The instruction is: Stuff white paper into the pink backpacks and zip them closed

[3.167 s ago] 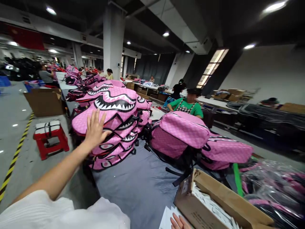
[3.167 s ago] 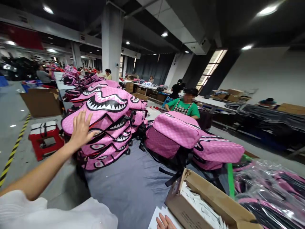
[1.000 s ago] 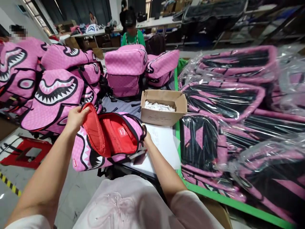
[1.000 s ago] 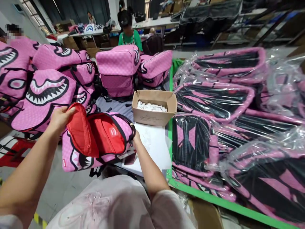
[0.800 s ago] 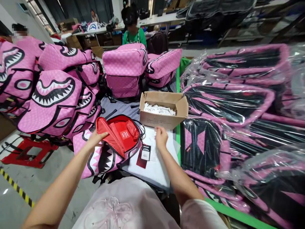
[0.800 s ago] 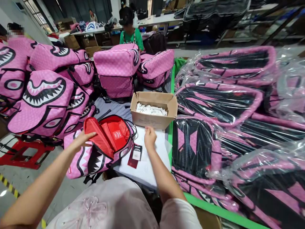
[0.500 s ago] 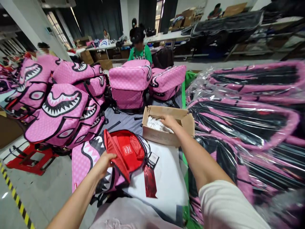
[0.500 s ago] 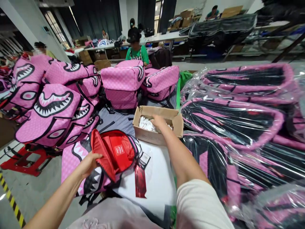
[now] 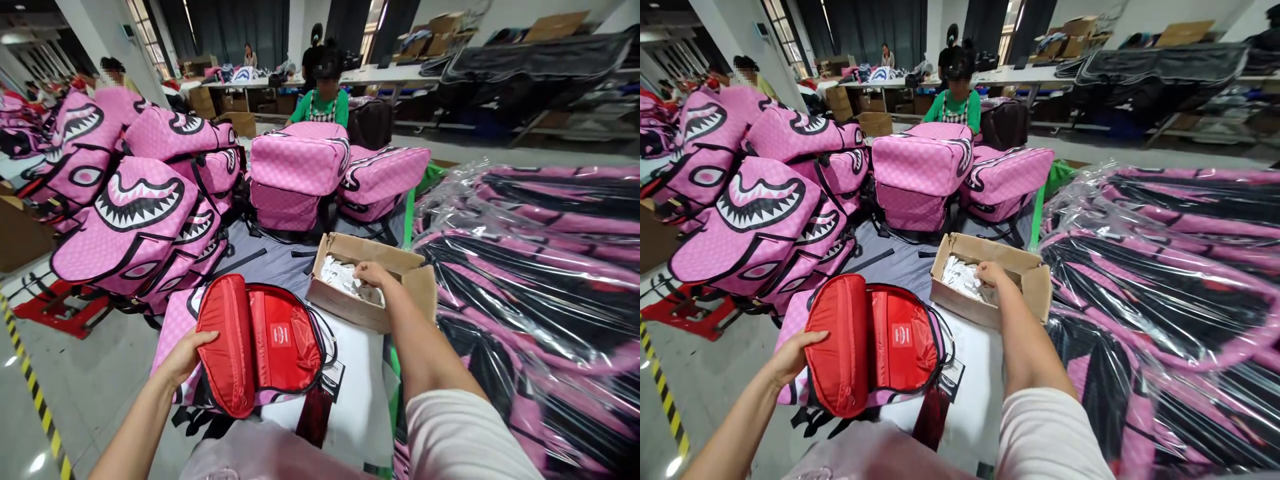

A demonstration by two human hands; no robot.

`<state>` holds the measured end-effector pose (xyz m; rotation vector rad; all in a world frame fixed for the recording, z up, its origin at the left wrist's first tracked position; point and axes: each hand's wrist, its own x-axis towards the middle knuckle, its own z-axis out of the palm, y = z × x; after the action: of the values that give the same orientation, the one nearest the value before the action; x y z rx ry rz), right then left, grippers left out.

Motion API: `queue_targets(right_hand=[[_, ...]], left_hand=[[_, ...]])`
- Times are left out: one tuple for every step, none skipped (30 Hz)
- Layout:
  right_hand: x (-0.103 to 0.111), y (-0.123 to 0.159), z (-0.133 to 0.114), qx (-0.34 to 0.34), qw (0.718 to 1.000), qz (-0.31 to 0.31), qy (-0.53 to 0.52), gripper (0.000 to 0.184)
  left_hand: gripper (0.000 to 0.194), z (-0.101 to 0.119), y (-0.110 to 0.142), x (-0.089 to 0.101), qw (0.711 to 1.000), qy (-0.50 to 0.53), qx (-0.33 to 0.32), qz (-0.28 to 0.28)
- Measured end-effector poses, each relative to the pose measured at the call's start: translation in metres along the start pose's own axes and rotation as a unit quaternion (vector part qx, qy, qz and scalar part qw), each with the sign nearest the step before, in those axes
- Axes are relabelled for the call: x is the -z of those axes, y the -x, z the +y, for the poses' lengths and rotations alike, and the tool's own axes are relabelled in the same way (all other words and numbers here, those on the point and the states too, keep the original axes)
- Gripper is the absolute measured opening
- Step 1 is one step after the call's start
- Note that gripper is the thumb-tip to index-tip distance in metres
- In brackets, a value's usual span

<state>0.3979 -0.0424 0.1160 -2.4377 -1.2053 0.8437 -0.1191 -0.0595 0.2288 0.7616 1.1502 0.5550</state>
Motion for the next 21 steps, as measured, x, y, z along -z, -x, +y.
queue_targets(right_hand=[[0.002,0.003,0.003,-0.01,1.0,-0.003,-0.023,0.015],[0.003,0.006,0.005,-0.016,0.999,-0.001,-0.047,0.016],[0.003,0.008,0.006,-0.019,0.997,0.002,-0.071,0.017],[0.003,0.011,0.007,-0.021,0.995,0.007,-0.094,0.018],[0.002,0.012,0.007,-0.021,0.993,0.015,-0.116,0.019],[0.001,0.014,0.007,-0.021,0.99,0.023,-0.137,0.019],[0.001,0.015,0.005,-0.021,0.987,0.03,-0.157,0.018],[0.001,0.016,0.004,-0.023,0.984,0.038,-0.175,0.017],[0.001,0.017,0.002,-0.025,0.98,0.046,-0.191,0.015],[0.001,0.018,0.0,-0.028,0.976,0.055,-0.207,0.014],[0.002,0.02,-0.002,-0.031,0.973,0.067,-0.221,0.014],[0.003,0.023,-0.003,-0.034,0.968,0.083,-0.234,0.014],[0.004,0.025,-0.005,-0.036,0.963,0.103,-0.248,0.014],[0.006,0.029,-0.007,-0.038,0.956,0.13,-0.26,0.015],[0.008,0.032,-0.009,-0.04,0.948,0.162,-0.271,0.015],[0.01,0.036,-0.012,-0.042,0.939,0.199,-0.278,0.015],[0.011,0.042,-0.015,-0.045,0.928,0.239,-0.281,0.015],[0.011,0.048,-0.02,-0.043,0.915,0.279,-0.288,0.015],[0.008,0.056,-0.026,-0.032,0.899,0.316,-0.303,0.016],[0.002,0.066,-0.033,-0.014,0.879,0.347,-0.327,0.017],[-0.007,0.078,-0.043,0.008,0.858,0.371,-0.357,0.019]], left_hand=[[0.047,0.0,-0.001,0.003,1.0,-0.001,0.001,-0.002],[0.047,0.001,-0.001,0.005,1.0,0.0,0.004,-0.001],[0.046,0.001,-0.002,0.007,1.0,0.002,0.007,0.0],[0.046,0.001,-0.002,0.009,1.0,0.005,0.01,0.001],[0.045,0.001,-0.003,0.011,1.0,0.008,0.012,0.0],[0.046,0.001,-0.004,0.013,1.0,0.011,0.013,-0.001],[0.046,0.0,-0.004,0.014,1.0,0.013,0.013,-0.004],[0.047,0.0,-0.005,0.016,1.0,0.015,0.012,-0.006],[0.047,-0.001,-0.005,0.017,1.0,0.018,0.012,-0.007],[0.047,-0.001,-0.005,0.019,1.0,0.02,0.014,-0.007],[0.046,-0.002,-0.005,0.021,1.0,0.024,0.018,-0.005],[0.044,-0.002,-0.004,0.023,0.999,0.028,0.024,-0.001],[0.043,-0.003,-0.004,0.026,0.999,0.032,0.029,0.003],[0.042,-0.003,-0.004,0.027,0.999,0.035,0.032,0.008],[0.041,-0.004,-0.003,0.029,0.999,0.038,0.031,0.013],[0.041,-0.004,-0.003,0.03,0.999,0.041,0.026,0.017],[0.041,-0.004,-0.003,0.031,0.999,0.042,0.02,0.019],[0.041,-0.004,-0.003,0.032,0.999,0.043,0.014,0.017],[0.04,-0.004,-0.003,0.032,0.999,0.042,0.008,0.011],[0.04,-0.003,-0.003,0.031,0.999,0.041,0.001,0.002],[0.039,-0.003,-0.003,0.029,0.999,0.041,-0.005,-0.008]])
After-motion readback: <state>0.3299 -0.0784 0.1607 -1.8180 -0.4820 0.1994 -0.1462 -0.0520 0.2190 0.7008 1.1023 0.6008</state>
